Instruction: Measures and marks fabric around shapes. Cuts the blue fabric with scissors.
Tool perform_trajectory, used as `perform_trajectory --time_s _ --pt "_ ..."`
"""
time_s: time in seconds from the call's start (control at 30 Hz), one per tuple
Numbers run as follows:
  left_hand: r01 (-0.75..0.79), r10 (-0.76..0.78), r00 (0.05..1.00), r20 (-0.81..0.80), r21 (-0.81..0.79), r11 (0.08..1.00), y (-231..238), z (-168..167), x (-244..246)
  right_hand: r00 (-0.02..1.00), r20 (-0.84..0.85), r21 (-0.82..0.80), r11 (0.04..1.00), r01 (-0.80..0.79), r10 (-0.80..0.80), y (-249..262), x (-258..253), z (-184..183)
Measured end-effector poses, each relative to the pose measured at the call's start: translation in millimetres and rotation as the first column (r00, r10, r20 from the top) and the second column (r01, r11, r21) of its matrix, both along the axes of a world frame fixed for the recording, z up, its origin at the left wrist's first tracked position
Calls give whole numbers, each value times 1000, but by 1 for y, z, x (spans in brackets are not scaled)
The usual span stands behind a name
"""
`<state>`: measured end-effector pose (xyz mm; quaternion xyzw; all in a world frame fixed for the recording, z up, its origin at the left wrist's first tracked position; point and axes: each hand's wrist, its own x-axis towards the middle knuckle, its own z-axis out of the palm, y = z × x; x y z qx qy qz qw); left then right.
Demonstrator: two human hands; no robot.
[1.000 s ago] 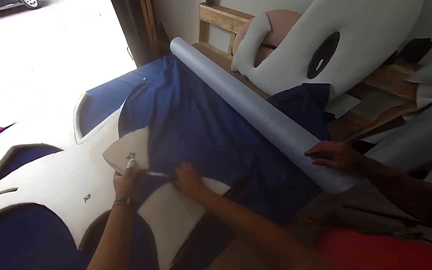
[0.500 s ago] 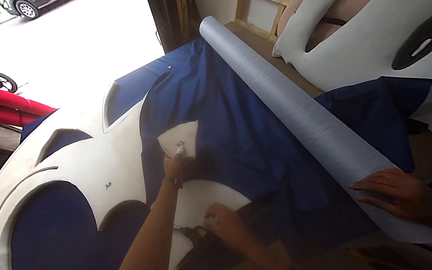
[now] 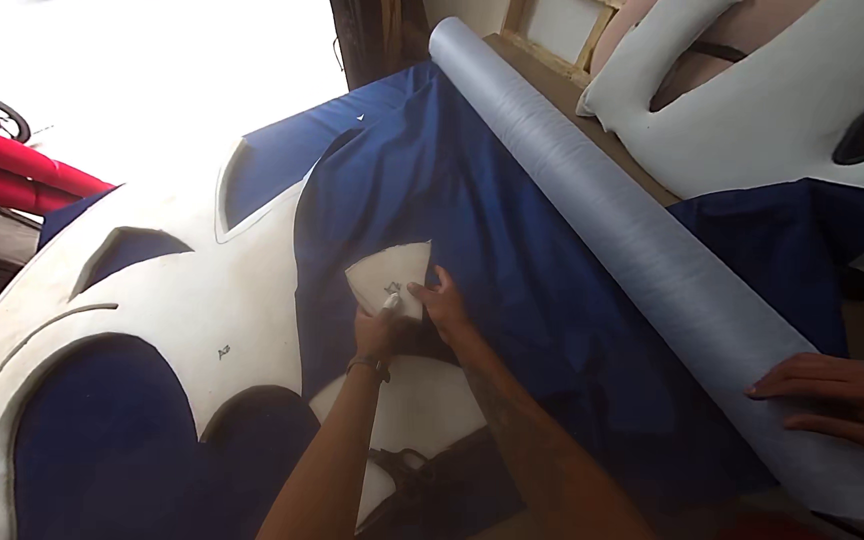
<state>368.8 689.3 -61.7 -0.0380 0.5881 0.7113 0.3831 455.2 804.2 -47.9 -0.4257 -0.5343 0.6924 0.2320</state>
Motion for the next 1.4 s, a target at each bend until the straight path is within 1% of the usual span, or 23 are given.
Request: perform_trajectory --time_s 0.07,0.13,0.17,0.2,0.23,0.27,0.33,0.43,0.47,0.5,0.57,0.63,0.67,0.73,0.8,0.87,0.93,0.97,1.0,1.07,1.1,1.23,1.4 --pt "92 -92 996 10 -48 995 -12 1 -15 999 -45 -3 1000 20 -20 -1 0 -7" --pt "201 -249 954 -167 -260 945 -43 10 -31 996 -80 0 999 37 -37 -1 3 -16" --pt "169 -339 877 -341 -442 881 -70 18 -41 996 -83 5 999 42 -42 0 4 -21" --pt "37 -414 759 -502 -602 798 -99 25 -50 996 -76 12 999 52 -51 0 4 -24" --pt "-130 -469 639 -609 -687 715 -128 25 -60 997 -59 18 998 59 -58 0 3 -26" --pt "-239 -515 574 -637 -732 638 -150 19 -66 997 -39 28 998 64 -63 0 4 -28" --pt "-297 -614 554 -563 -822 486 -174 5 -67 999 6 57 997 47 -48 -3 4 -30" --pt "-251 -677 568 -469 -881 400 -165 3 -67 999 24 92 995 32 -34 -6 1 -32" --pt "-209 -670 591 -449 -887 411 -164 3 -68 999 20 99 994 33 -35 -7 4 -33" --pt "-154 -630 635 -446 -873 463 -166 6 -70 999 12 106 994 30 -31 -7 6 -33" --pt "-34 -445 787 -428 -751 660 -174 7 -78 1000 -8 115 993 22 -22 -6 7 -30" --pt "57 -225 941 -252 -537 842 -178 -2 -78 999 -22 99 995 26 -24 -9 14 -27" --pt "62 -171 969 -179 -496 866 -176 -2 -74 999 -24 95 995 30 -28 -12 17 -27" --pt "95 -218 962 -165 -546 832 -173 0 -71 999 -31 103 994 38 -35 -15 18 -28" --pt "195 -434 878 -201 -679 708 -161 11 -67 998 -45 130 990 45 -39 -16 15 -26" --pt "260 -589 792 -161 -783 564 -149 28 -60 998 -44 151 988 42 -36 -19 13 -25" --pt "215 -588 793 -158 -830 514 -143 32 -50 998 -59 159 986 48 -39 -22 14 -25" --pt "173 -523 831 -188 -807 565 -144 31 -46 997 -66 157 986 50 -40 -23 15 -25" --pt "132 -421 880 -222 -736 664 -146 27 -45 997 -70 155 986 53 -43 -24 14 -25" --pt "82 -202 958 -206 -477 875 -149 12 -41 997 -59 144 988 57 -49 -24 14 -23" --pt "61 -131 975 -177 -357 932 -153 7 -35 997 -56 134 989 63 -56 -25 16 -25" --pt "50 -75 981 -177 -141 989 -182 -11 -24 994 -60 123 988 98 -91 -33 24 -22" --pt "83 -77 974 -213 15 996 -216 -3 8 987 -104 135 981 137 -124 -56 51 4"
